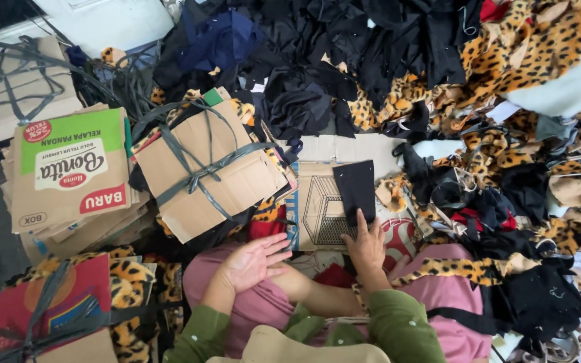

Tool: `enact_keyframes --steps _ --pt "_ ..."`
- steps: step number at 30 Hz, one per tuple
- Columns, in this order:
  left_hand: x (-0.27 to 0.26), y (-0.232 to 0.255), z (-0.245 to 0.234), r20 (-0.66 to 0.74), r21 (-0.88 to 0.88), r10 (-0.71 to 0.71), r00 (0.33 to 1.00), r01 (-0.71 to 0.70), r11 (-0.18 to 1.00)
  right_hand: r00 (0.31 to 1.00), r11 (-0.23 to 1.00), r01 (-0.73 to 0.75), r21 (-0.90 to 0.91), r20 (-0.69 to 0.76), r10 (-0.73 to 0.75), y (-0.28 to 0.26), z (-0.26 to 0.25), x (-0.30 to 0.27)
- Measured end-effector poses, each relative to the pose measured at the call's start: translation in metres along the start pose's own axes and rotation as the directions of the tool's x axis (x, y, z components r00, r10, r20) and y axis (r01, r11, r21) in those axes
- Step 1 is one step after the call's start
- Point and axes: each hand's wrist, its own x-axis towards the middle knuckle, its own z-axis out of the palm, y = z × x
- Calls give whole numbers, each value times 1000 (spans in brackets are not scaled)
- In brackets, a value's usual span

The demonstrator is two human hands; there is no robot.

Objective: The person, sitting on the floor, ties together a small bundle of fabric scraps using a thin black strap. They then pick up several individual black fabric pieces from the floor, smoothing each one out by hand before stacking them on top of one another.

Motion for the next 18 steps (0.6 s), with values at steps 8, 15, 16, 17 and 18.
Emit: enact_keyframes --steps 8,15,16,17,18 --pt "-2 -9 -5 0 -13 63 998 -63 998 998 985 -5 -170 -57 -5 -1 31 7" --pt "-2 -16 -8 -1 -11 144 990 -144 990 640 674 700 -237 -210 -739 -63 116 11" --pt "-3 -17 -7 -13 -7 164 986 -164 986 668 686 695 -215 -158 -727 -54 161 39" --pt "-8 -16 -5 -20 -6 163 986 -164 987 668 686 697 -208 -157 -727 -69 133 28" --pt "-11 -15 -2 -36 10 183 982 -183 983 716 722 688 76 -236 -657 -84 104 18"
